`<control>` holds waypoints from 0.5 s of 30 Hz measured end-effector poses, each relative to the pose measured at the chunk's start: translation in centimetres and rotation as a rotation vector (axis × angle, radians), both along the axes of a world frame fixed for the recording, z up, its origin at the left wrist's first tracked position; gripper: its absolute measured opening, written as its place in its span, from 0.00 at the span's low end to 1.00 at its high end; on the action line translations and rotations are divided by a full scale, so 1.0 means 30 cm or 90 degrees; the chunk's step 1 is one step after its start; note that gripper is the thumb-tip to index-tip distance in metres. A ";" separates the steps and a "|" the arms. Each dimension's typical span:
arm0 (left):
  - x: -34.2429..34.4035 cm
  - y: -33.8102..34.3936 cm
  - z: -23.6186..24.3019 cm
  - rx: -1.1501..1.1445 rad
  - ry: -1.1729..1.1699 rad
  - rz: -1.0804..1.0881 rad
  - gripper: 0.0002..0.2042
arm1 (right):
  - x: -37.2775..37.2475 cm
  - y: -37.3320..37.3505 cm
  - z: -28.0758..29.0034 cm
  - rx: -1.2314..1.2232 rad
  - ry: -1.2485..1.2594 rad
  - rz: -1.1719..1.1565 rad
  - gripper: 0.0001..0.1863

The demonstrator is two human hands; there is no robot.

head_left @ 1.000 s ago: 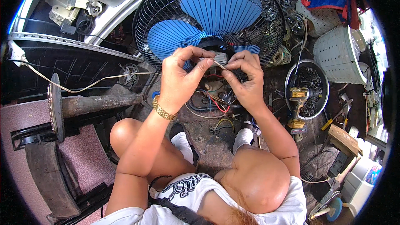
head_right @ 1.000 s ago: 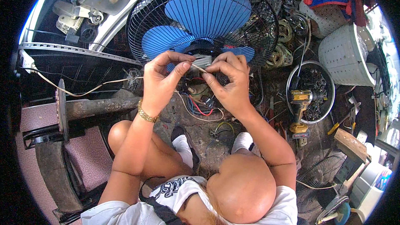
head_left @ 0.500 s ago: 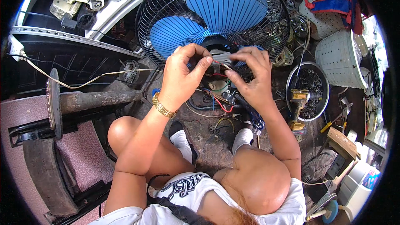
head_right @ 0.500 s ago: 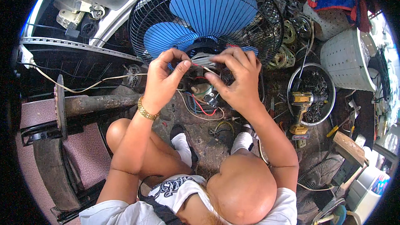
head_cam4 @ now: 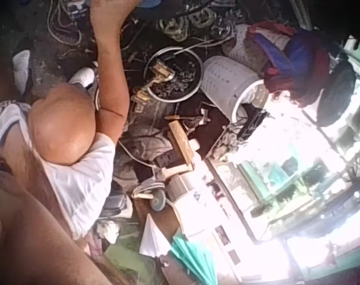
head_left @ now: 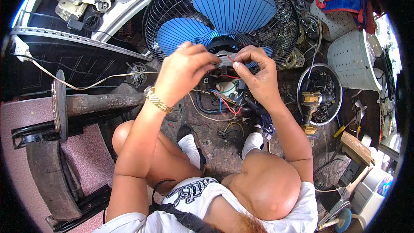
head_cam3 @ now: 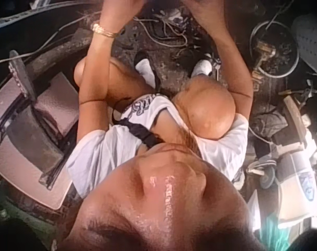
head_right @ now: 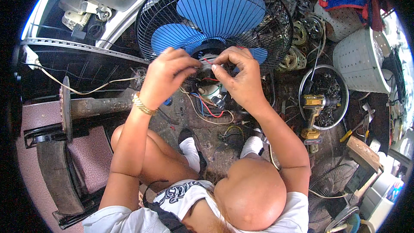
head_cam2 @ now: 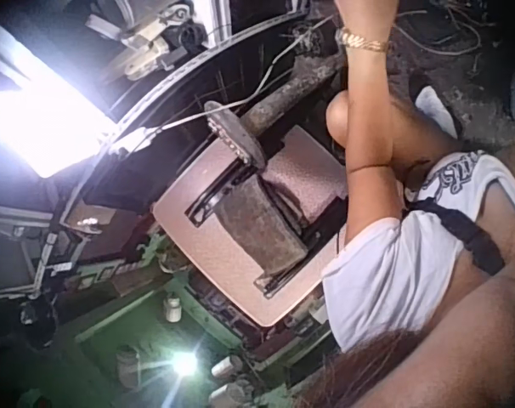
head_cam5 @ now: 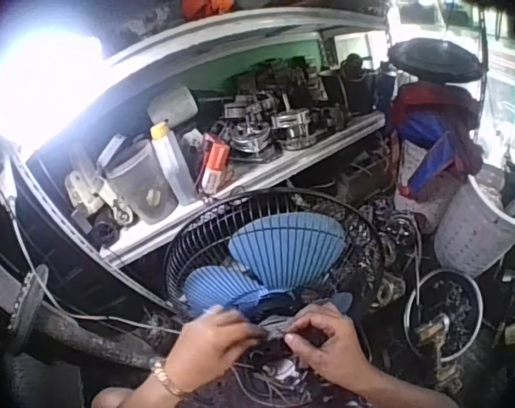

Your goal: The person works on the motor assembly of a disassembled fan by hand and using a screwdriver. The person manipulates wires, applies tape to the motor housing, and secures components with a screwdriver while sitting on the floor surrounded by tools and parts.

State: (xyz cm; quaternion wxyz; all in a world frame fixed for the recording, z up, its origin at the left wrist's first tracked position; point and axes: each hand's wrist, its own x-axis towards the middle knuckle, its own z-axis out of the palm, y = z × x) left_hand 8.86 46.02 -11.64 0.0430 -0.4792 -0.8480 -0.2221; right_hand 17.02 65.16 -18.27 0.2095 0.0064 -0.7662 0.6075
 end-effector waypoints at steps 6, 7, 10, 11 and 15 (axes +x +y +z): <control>-0.025 0.030 -0.002 -0.109 0.053 -0.075 0.08 | 0.004 -0.009 -0.009 -0.030 0.007 -0.007 0.03; -0.027 0.033 0.002 -0.117 0.061 -0.085 0.08 | 0.005 -0.013 -0.004 -0.043 0.000 0.001 0.04; -0.023 0.032 0.016 -0.111 0.076 -0.094 0.08 | 0.004 -0.028 0.013 -0.062 -0.016 0.023 0.05; -0.020 0.027 0.020 -0.105 0.078 -0.093 0.08 | 0.002 -0.035 0.014 -0.055 -0.018 0.029 0.05; 0.037 -0.015 0.021 -0.104 0.103 0.022 0.07 | -0.005 -0.033 0.017 0.087 -0.015 0.045 0.06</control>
